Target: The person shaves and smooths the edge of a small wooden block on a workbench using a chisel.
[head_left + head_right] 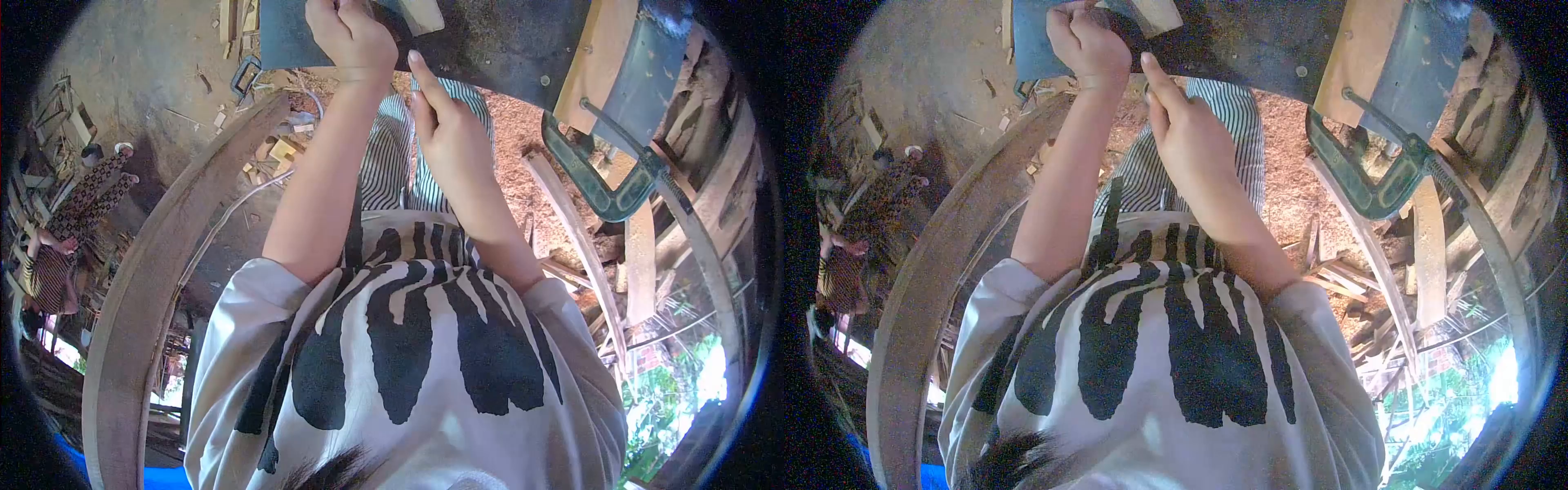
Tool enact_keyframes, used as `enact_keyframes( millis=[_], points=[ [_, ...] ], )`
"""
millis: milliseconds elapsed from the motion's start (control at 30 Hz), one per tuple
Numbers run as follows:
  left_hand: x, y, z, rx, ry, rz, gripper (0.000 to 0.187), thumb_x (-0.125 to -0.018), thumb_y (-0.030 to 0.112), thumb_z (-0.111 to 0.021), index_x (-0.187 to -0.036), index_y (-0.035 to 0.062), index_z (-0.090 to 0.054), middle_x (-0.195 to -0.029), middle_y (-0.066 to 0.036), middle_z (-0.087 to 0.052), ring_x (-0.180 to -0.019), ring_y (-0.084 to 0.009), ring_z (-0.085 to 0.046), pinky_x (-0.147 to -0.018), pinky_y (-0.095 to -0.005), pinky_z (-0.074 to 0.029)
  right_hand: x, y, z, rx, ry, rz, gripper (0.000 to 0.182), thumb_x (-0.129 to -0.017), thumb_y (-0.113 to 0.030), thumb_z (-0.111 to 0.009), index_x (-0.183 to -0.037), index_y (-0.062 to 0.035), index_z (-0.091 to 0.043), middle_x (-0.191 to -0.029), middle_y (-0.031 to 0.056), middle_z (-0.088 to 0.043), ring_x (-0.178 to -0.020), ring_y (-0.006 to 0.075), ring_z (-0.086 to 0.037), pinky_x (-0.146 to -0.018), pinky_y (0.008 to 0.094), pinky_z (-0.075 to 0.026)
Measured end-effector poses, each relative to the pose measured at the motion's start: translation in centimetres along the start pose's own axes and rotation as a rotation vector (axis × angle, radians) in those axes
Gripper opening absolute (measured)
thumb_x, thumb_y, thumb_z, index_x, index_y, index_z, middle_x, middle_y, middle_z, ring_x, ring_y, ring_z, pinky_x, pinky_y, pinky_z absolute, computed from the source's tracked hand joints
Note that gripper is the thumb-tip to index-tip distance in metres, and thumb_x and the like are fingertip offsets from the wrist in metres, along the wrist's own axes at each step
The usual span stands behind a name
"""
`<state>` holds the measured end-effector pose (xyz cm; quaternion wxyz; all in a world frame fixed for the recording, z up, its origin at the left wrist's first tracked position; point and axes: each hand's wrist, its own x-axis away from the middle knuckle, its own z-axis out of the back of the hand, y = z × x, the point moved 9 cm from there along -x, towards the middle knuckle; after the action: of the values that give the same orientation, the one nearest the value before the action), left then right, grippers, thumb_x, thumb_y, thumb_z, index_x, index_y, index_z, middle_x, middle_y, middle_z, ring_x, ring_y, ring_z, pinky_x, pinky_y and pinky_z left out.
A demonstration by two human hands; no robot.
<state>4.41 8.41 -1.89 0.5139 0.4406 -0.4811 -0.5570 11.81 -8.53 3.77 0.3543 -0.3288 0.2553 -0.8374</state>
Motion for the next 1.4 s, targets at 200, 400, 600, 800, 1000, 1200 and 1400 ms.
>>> enact_keyframes(
  millis=[200,400,600,800,1000,1200,1400],
  points=[
    [-0.2,0.3,0.3,-0.041,0.03,-0.062,0.012,-0.1,0.005,-0.041,-0.091,0.0045,-0.049,-0.08,0.0,-0.043,-0.07,-0.0099,-0.04,-0.063,-0.0264,-0.037,3.9,1.0,0.4,0.032,-0.091,-0.086,0.05,-0.102,-0.03,-0.058,-0.15,-0.0364,-0.046,-0.07,0.021,-0.062,-0.06,0.0414,-0.065,-0.054,0.0495,-0.054],
    [0.1,-0.1,0.0,-0.021,-0.011,-0.008,0.012,-0.101,0.006,-0.041,-0.092,0.0044,-0.049,-0.082,0.0,-0.045,-0.073,-0.0092,-0.042,-0.065,-0.0261,-0.037,-1.1,-0.1,-0.1,0.041,-0.039,-0.007,0.051,-0.102,-0.031,-0.058,-0.15,-0.0375,-0.045,-0.069,0.0222,-0.061,-0.059,0.0403,-0.066,-0.054,0.0504,-0.054],
    [-0.2,-0.8,1.4,-0.115,0.143,-0.106,0.014,-0.097,0.012,-0.045,-0.093,-0.0005,-0.049,-0.09,-0.013,-0.051,-0.082,-0.0236,-0.048,-0.079,-0.0388,-0.043,4.2,2.1,0.8,0.079,-0.1,-0.05,0.051,-0.101,-0.031,-0.058,-0.15,-0.0375,-0.046,-0.065,0.0208,-0.059,-0.06,0.0412,-0.066,-0.054,0.0512,-0.054],
    [-0.4,-0.4,1.0,-0.214,0.065,-0.104,0.018,-0.099,0.016,-0.043,-0.093,0.0002,-0.048,-0.089,-0.011,-0.05,-0.082,-0.0224,-0.045,-0.079,-0.0374,-0.041,-1.6,0.1,-0.1,-0.053,-0.107,-0.015,0.051,-0.101,-0.029,-0.058,-0.151,-0.0347,-0.045,-0.07,0.0204,-0.062,-0.069,0.0407,-0.067,-0.061,0.05,-0.054],
    [-0.3,-1.2,1.1,0.029,0.104,-0.048,0.014,-0.1,0.013,-0.042,-0.095,0.0022,-0.05,-0.091,-0.006,-0.05,-0.083,-0.015,-0.044,-0.076,-0.0319,-0.039,8.7,7.5,1.6,-0.387,-0.449,-0.22,0.059,-0.098,-0.012,-0.062,-0.154,-0.018,-0.043,-0.129,0.0203,-0.067,-0.102,0.0292,-0.072,-0.088,0.0373,-0.056],
    [-0.5,-2.1,1.0,0.148,0.065,-0.047,0.014,-0.101,0.013,-0.042,-0.094,0.003,-0.049,-0.093,-0.004,-0.049,-0.084,-0.0139,-0.043,-0.078,-0.0306,-0.039,13.8,13.8,-3.4,-0.366,-0.968,-0.315,0.053,-0.102,-0.024,-0.057,-0.154,-0.0181,-0.045,-0.121,0.0175,-0.069,-0.095,0.0251,-0.071,-0.087,0.0346,-0.057],
    [-0.8,-2.1,1.2,0.143,0.073,-0.084,0.013,-0.101,0.013,-0.043,-0.094,0.0033,-0.049,-0.095,-0.005,-0.052,-0.089,-0.0158,-0.046,-0.086,-0.0313,-0.04,9.7,13.2,-9.0,-1.062,-0.955,-0.892,0.056,-0.103,-0.019,-0.058,-0.156,-0.0135,-0.039,-0.063,0.0006,-0.053,-0.047,0.0081,-0.05,-0.045,0.0215,-0.043]
  ],
)
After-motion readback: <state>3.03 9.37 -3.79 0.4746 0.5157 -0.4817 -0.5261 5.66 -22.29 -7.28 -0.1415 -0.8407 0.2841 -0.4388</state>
